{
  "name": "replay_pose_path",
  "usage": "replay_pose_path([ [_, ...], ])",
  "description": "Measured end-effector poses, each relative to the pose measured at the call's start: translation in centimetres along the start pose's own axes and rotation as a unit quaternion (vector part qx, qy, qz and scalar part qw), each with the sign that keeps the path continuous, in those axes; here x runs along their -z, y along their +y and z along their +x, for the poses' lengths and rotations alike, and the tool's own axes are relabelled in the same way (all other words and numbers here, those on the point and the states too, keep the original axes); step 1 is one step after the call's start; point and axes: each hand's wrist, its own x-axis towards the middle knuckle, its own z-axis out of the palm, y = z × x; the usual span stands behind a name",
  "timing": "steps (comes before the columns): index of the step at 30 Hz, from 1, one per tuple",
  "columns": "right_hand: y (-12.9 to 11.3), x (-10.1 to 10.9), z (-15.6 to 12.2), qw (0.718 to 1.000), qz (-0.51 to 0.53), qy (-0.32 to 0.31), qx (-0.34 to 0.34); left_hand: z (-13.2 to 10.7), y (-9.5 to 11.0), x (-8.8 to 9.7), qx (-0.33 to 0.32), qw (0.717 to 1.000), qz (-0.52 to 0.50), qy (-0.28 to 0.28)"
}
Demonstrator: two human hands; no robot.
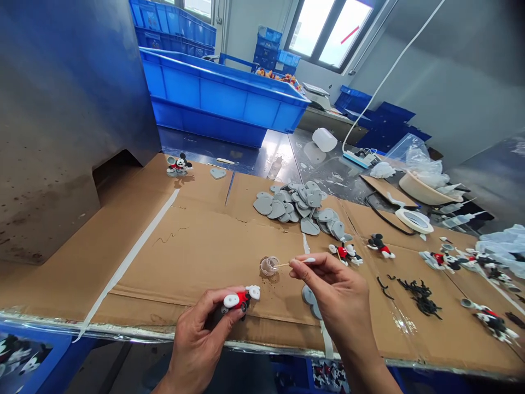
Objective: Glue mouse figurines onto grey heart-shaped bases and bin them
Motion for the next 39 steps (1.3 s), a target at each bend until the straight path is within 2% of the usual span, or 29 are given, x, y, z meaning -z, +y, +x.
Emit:
replay_pose_path([
  [4,1.7,0.3,1.0,1.0,-0.006,0.004,-0.021,0.0,-0.1,0.0,-0.004,1.0,0.013,-0.002],
  [10,2.6,0.0,1.5,0.999,-0.003,0.016,-0.035,0.2,0.0,0.0,-0.007,1.0,0.013,0.0],
  [22,2.9,-0.2,1.9,0.994,0.058,0.011,-0.097,0.2,0.1,-0.1,-0.008,1.0,0.005,-0.006],
  [26,1.9,-0.3,1.3,0.99,0.094,0.016,-0.107,0.4,0.3,-0.3,-0.009,1.0,-0.005,0.001],
  [33,-1.1,-2.2,-1.6,0.979,0.144,-0.09,-0.108,0.2,0.4,-0.4,0.021,0.999,-0.026,-0.012],
  [39,-1.7,-3.5,-2.3,0.973,0.14,-0.135,-0.125,0.3,0.4,-0.4,0.017,0.999,-0.047,-0.021],
])
